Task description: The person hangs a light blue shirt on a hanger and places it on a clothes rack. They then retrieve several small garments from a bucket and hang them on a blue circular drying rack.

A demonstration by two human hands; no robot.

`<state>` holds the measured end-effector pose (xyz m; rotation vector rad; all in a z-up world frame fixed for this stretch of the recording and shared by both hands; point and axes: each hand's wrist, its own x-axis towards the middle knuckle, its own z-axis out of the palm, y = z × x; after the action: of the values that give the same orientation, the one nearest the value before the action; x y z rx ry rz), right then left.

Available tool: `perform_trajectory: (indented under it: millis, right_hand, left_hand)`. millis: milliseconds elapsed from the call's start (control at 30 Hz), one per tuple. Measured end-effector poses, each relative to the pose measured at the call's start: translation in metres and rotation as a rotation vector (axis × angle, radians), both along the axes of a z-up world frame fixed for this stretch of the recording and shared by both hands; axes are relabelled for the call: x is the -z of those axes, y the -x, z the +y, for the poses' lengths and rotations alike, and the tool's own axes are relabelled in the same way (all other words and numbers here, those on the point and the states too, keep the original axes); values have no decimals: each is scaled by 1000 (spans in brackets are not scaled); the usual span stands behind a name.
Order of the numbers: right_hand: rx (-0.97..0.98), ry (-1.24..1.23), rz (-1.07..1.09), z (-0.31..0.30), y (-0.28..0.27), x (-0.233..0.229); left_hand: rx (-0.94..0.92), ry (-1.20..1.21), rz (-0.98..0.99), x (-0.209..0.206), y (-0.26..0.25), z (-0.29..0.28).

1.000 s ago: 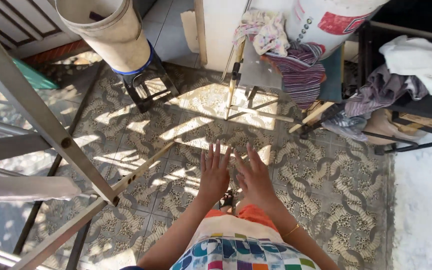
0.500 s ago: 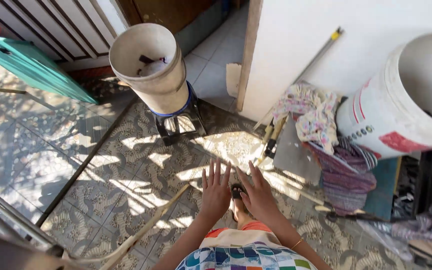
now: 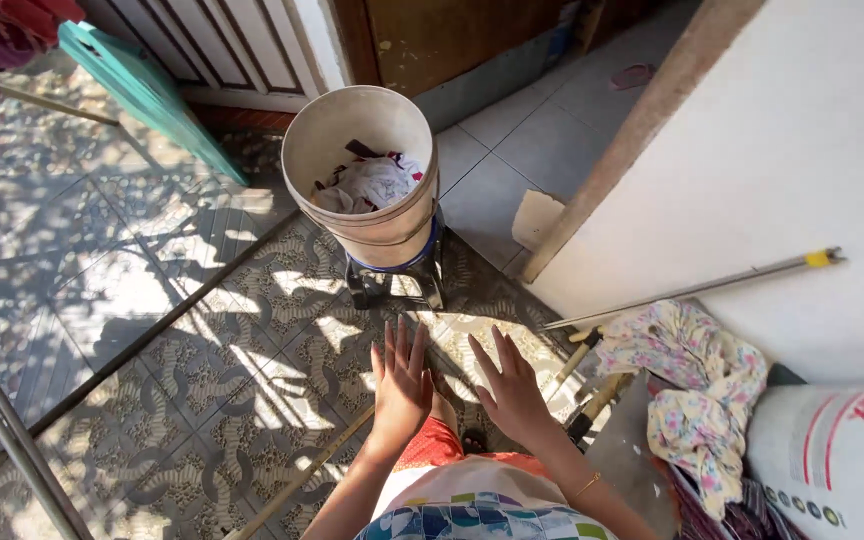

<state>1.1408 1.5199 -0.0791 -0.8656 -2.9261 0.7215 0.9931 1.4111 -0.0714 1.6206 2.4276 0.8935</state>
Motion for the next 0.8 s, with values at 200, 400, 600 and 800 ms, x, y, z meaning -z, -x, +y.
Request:
perform_trajectory:
  millis: [200, 400, 600, 800]
  right_hand:
    - [-52, 24, 16, 72, 111, -20]
    - [-114, -18, 204, 128, 222, -13]
    - [-246, -36, 170, 183, 310, 28]
    - [-305, 238, -193, 232, 378, 23]
  left_hand:
    - [-209, 207, 398, 46, 94, 65]
    - [-90, 87, 179, 0, 193, 138]
    - [-111, 81, 206, 56, 304, 200]
    - [-163, 235, 68, 86, 339, 205]
